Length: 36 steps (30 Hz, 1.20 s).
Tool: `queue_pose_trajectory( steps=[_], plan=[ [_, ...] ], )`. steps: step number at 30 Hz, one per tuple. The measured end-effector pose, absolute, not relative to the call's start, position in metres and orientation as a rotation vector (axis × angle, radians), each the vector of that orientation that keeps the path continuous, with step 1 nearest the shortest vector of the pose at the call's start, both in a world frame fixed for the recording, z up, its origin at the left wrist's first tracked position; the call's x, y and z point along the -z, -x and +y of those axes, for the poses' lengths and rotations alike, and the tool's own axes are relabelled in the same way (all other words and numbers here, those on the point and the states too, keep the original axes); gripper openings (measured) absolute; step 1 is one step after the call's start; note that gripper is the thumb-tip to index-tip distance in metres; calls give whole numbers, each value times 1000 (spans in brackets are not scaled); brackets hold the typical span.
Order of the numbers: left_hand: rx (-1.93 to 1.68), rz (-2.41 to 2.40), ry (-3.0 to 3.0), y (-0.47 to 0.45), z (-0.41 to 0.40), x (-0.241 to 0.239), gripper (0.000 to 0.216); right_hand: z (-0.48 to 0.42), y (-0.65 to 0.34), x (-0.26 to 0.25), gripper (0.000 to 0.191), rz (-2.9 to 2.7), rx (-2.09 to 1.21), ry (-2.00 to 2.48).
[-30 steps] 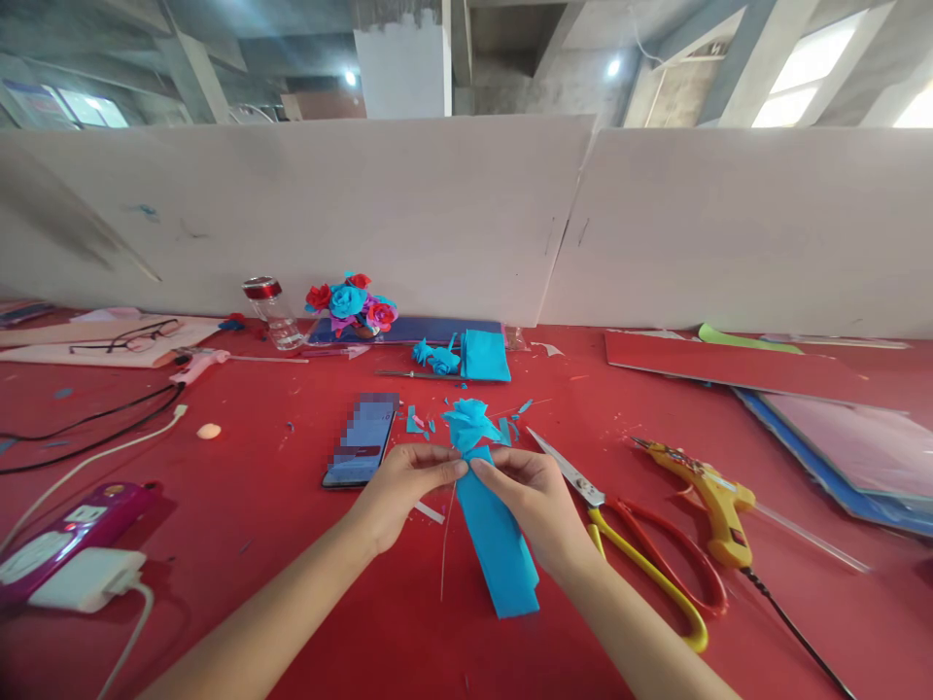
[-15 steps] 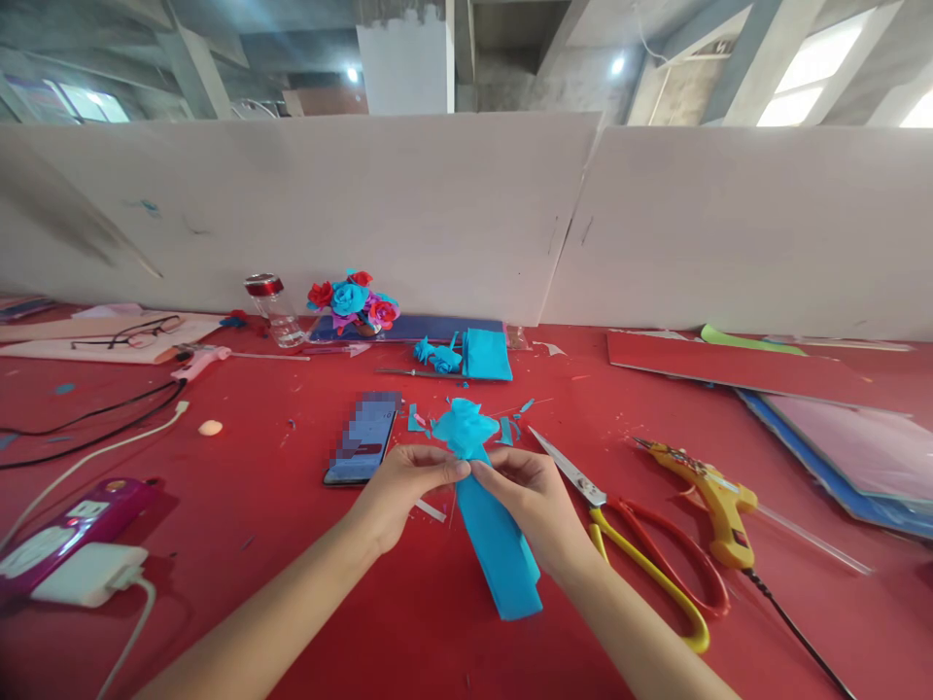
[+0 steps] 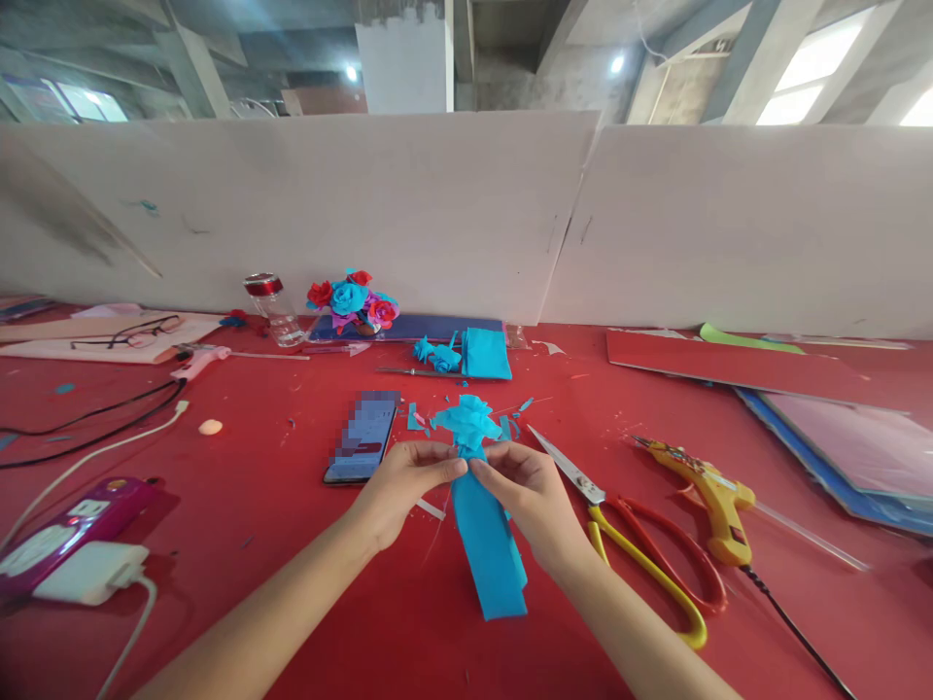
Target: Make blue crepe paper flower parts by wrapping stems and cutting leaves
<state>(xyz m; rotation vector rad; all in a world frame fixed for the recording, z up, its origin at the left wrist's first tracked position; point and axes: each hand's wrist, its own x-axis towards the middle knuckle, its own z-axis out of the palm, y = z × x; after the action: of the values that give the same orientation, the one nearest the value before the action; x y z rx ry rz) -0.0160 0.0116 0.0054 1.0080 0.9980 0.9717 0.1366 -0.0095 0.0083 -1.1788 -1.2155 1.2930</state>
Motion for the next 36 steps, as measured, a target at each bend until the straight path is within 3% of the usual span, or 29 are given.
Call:
queue_pose_trajectory(
  steps=[9,15,36],
  plan=[
    [-968,1043,-1024,19,15,-1,19,-9,-133,-10,28,-1292,-1355,1177],
    [-931,1020,-951,17,13,-2,18,-8,-136,-4,23,-919,-1655,1079],
    [-795,1070,-1082,16,14,2,30,-6,-135,4,26,-802,-1635,1117]
  ],
)
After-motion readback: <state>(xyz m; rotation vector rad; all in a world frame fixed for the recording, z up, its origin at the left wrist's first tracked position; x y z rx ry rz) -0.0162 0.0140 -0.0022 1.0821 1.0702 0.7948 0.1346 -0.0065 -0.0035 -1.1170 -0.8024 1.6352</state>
